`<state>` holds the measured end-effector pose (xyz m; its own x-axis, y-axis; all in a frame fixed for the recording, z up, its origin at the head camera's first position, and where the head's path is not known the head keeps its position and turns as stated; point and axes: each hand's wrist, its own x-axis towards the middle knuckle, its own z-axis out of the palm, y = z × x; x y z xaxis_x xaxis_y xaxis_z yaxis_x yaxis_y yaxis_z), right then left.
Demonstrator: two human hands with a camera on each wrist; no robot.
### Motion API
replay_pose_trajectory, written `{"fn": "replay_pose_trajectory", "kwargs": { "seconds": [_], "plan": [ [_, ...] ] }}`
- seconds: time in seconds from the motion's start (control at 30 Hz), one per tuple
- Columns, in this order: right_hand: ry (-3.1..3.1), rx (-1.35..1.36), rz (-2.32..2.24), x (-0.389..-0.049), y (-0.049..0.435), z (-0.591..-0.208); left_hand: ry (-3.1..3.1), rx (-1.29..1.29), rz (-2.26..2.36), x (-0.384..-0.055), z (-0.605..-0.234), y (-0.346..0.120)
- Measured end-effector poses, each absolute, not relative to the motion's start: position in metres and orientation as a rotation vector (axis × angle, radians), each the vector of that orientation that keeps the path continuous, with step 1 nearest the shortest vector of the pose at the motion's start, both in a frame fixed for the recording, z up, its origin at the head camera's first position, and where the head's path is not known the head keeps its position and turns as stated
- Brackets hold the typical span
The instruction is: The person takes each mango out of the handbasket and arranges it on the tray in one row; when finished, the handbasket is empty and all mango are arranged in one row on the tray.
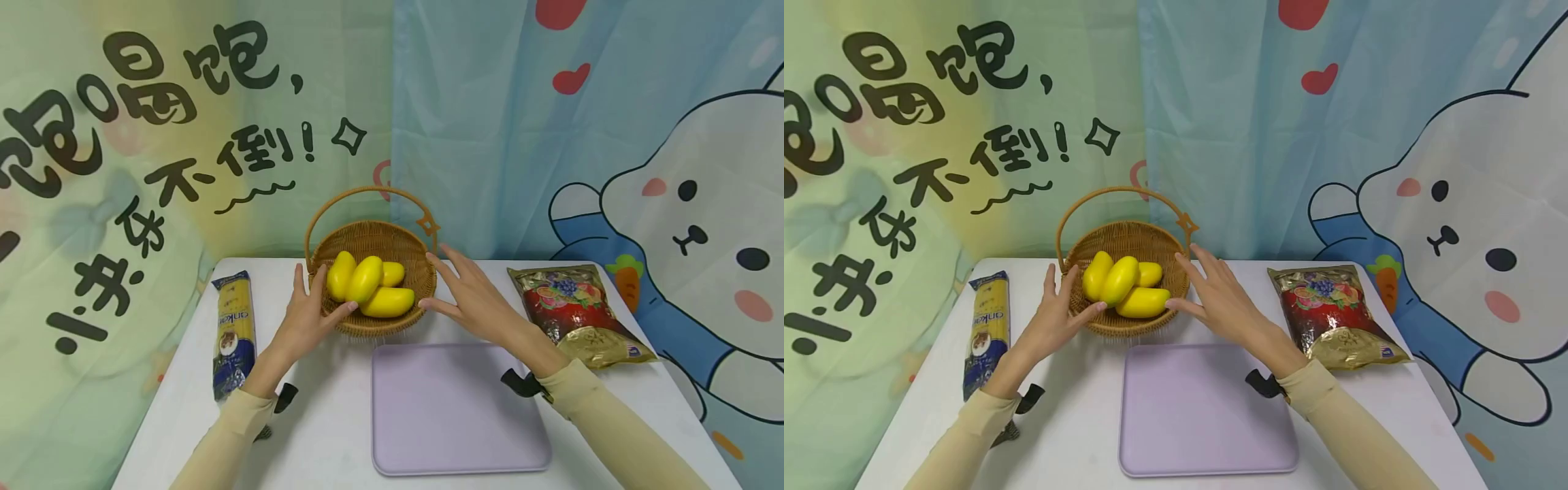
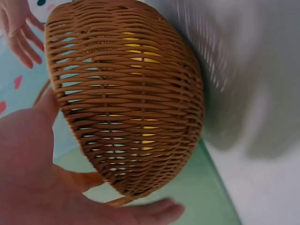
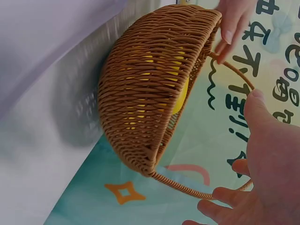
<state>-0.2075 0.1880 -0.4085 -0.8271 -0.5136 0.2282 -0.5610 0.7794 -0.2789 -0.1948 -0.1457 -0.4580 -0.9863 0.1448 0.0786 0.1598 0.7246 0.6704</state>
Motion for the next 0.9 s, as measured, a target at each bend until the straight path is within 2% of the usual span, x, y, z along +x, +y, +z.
{"fn": "replay_pose_trajectory", "kwargs": {
  "seconds": [0.47, 0.9],
  "plan": [
    [-2.938, 0.904, 0.629, -0.224, 0.161, -0.398, -2.971, -0.183, -1.427, -0.207, -0.474, -0.149],
    [-3.024, 1.056, 0.518, -0.233, 0.133, -0.397, -2.92, -0.185, -1.391, -0.196, -0.478, -0.139]
  ]
}}
